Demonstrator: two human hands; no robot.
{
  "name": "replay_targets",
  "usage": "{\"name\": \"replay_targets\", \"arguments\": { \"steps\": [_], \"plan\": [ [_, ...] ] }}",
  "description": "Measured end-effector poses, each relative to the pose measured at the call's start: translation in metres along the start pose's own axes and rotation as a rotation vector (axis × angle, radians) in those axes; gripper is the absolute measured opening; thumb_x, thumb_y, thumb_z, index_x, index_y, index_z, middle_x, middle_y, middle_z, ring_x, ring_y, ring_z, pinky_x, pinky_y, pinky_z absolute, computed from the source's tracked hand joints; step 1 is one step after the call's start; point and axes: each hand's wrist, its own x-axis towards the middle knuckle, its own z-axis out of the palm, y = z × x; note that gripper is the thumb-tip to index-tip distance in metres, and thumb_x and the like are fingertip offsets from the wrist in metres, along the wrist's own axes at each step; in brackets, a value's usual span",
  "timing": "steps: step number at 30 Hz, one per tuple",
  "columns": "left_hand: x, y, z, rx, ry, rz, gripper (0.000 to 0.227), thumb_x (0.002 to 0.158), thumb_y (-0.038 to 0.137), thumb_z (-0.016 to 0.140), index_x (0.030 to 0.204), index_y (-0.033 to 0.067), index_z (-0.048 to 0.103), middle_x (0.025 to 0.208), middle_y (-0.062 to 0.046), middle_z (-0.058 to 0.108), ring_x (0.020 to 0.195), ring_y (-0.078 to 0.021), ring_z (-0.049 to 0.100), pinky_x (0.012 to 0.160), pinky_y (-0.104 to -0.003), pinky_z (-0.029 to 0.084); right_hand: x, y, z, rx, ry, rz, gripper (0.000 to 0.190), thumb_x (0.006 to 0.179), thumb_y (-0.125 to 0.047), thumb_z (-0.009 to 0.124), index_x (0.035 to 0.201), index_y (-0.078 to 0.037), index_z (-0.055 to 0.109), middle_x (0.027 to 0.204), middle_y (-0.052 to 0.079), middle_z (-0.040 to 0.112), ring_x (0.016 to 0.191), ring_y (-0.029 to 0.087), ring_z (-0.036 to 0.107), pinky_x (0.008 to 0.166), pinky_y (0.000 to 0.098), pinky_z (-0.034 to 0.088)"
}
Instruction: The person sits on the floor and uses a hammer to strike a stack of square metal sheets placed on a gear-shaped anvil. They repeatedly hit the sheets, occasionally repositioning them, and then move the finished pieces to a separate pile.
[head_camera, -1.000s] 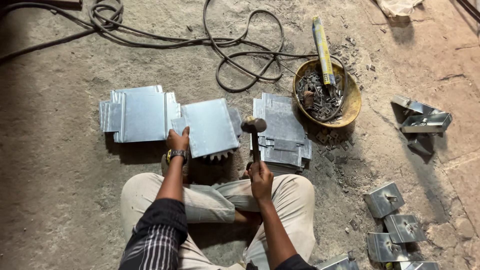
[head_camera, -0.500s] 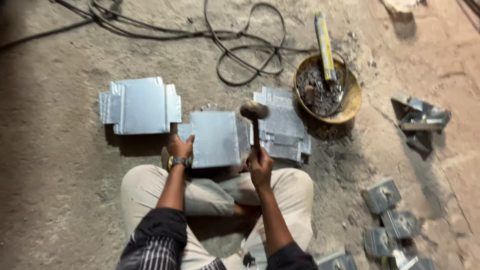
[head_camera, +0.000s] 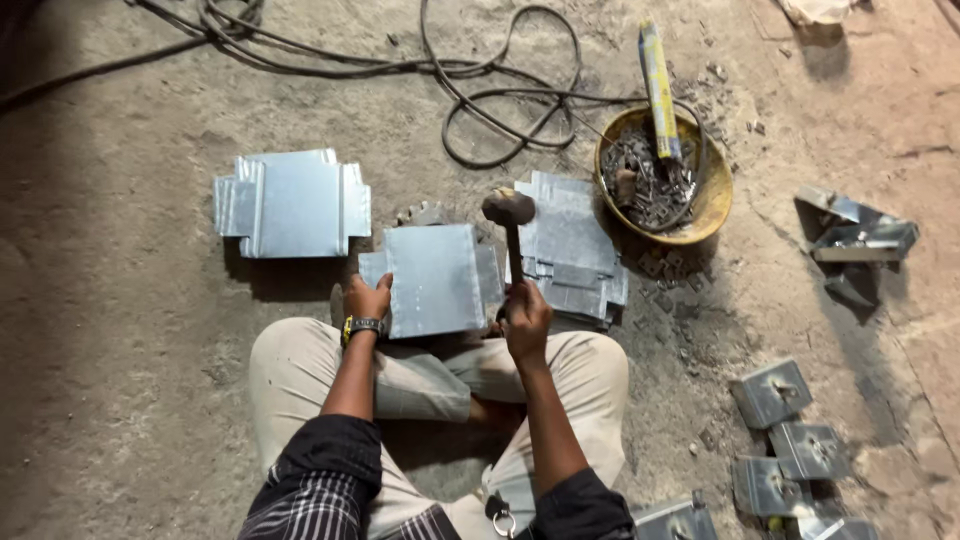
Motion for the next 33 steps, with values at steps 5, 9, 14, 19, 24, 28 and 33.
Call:
{"name": "replay_targets", "arguments": {
  "steps": [5,9,14,19,24,28,33],
  "plan": [
    [0.001,0.005,-0.003,0.015,-0.018,-0.031,0.07,0.082,0.056,0.077,0.114,-0.0045,0.064,0.113,-0.031,0.069,0.106,-0.0483,0.067,0.092,-0.052,0.053,-0.003,0.028,0.005,-0.001,-0.014,-0.155,0.018,0.1,-0.006,0.043,0.091,0.001,0.057,0.066,0.003,0.051,0.059,0.012,0.049,0.051,0.0312,0.05],
    [-0.003,0.004,-0.006,0.039,-0.05,-0.039,0.071,0.081,0.057,0.079,0.114,-0.0041,0.065,0.114,-0.031,0.069,0.107,-0.0481,0.066,0.093,-0.053,0.053,0.001,0.032,0.003,-0.298,-0.096,0.109,0.029,0.104,-0.02,0.05,0.087,-0.002,0.063,0.06,0.0,0.058,0.051,0.011,0.056,0.047,0.0309,0.044],
    [-0.009,-0.003,-0.004,-0.022,0.004,0.042,0.07,0.079,0.053,0.081,0.116,-0.0046,0.065,0.113,-0.032,0.07,0.107,-0.0481,0.067,0.093,-0.052,0.054,0.006,0.015,-0.001,0.123,-0.023,-0.03,0.023,0.105,-0.017,0.048,0.092,-0.002,0.059,0.065,0.002,0.052,0.05,0.01,0.045,0.042,0.0305,0.04],
    [-0.025,-0.006,-0.003,0.031,-0.003,-0.041,0.068,0.076,0.051,0.084,0.113,-0.0035,0.066,0.114,-0.032,0.069,0.108,-0.0476,0.066,0.094,-0.051,0.053,-0.002,0.02,0.009,-0.104,-0.088,0.028,0.023,0.101,-0.014,0.038,0.096,-0.006,0.059,0.066,0.0,0.057,0.047,0.008,0.053,0.041,0.0256,0.045],
    [-0.015,0.008,-0.007,0.036,0.02,-0.076,0.067,0.077,0.051,0.083,0.113,-0.0023,0.065,0.115,-0.03,0.069,0.108,-0.0469,0.066,0.093,-0.051,0.054,0.014,0.018,0.009,-0.132,-0.098,0.219,0.03,0.107,-0.025,0.046,0.09,-0.004,0.061,0.06,0.002,0.056,0.044,0.011,0.054,0.039,0.029,0.046],
    [-0.022,0.003,-0.005,0.037,0.011,-0.067,0.068,0.076,0.051,0.083,0.113,-0.0025,0.065,0.115,-0.029,0.069,0.107,-0.0463,0.066,0.092,-0.051,0.054,0.006,0.025,0.0,0.11,-0.014,0.077,0.027,0.104,-0.02,0.047,0.094,0.0,0.061,0.062,0.003,0.052,0.044,0.013,0.05,0.039,0.0306,0.043],
    [-0.017,0.006,-0.008,0.065,-0.017,-0.094,0.067,0.078,0.053,0.082,0.112,-0.0019,0.066,0.116,-0.028,0.069,0.109,-0.0451,0.066,0.094,-0.05,0.053,0.024,0.041,0.022,-0.165,-0.049,-0.069,0.033,0.111,-0.023,0.046,0.097,-0.001,0.067,0.064,0.001,0.054,0.052,0.014,0.047,0.047,0.0326,0.035]
  ]
}}
